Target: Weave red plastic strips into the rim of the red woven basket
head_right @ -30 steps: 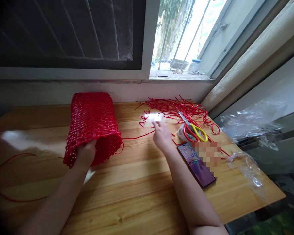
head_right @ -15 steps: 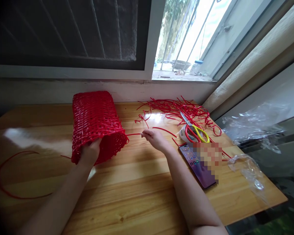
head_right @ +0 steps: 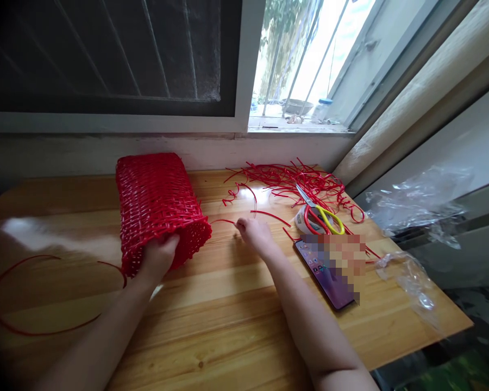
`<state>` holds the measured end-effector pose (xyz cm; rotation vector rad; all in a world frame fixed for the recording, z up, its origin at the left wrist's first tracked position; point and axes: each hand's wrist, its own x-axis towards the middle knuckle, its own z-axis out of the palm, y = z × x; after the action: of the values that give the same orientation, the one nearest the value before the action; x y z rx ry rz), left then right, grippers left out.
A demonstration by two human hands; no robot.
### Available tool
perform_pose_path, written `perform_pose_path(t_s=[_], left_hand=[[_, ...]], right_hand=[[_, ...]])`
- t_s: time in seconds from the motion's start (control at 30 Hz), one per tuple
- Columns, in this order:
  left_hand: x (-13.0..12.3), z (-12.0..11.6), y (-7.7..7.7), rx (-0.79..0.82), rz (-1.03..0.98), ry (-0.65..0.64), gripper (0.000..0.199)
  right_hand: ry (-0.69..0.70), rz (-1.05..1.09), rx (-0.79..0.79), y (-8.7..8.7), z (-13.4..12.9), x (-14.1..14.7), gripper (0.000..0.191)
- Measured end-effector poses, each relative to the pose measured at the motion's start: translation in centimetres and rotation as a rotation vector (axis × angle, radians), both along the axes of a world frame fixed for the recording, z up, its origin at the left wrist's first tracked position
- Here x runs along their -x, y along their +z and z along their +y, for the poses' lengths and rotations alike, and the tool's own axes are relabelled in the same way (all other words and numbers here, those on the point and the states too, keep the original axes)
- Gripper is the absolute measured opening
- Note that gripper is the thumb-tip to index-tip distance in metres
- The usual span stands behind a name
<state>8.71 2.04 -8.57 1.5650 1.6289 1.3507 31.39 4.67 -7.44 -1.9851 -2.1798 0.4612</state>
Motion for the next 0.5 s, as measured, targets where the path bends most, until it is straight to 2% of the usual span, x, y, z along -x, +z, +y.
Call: perform_pose_path(t_s=[0.03,0.13,0.2,0.33,0.43,0.5], left_hand=[[-0.4,-0.1,0.2,0.016,-0.02,0.012,0.023],[-1.4,-0.4,0.4,0.027,-0.049,0.004,0.021],[-1.8,-0.6,0.4,0.011,-0.033,-0.024,0.022],[-2.9,-1.4,0.6,-0.013,-0.088,-0.171,0.039],[-4.0,-2.3,0.9,0.014,-0.315,-0.317,0.053],[-4.6,-2.7,1.2,0.029,-0.5,-0.327,0.051]], right_hand=[[0.034,0.016,-0.017,-0.1,-0.3,0.6,0.03],[0.156,0.158,-0.157,-0.5,-1.2,2.4,0.063],[0.242,0.294,-0.247,-0.9,-1.7,3.5,0.074],[0.356,0.529,-0.312,-1.8,-2.2,4.7,0.061],[0.38,0.507,-0.418,-2.0,-2.6,5.3,0.053],[0.413,0.448,-0.535,-1.4,-3.0,5.7,0.049]])
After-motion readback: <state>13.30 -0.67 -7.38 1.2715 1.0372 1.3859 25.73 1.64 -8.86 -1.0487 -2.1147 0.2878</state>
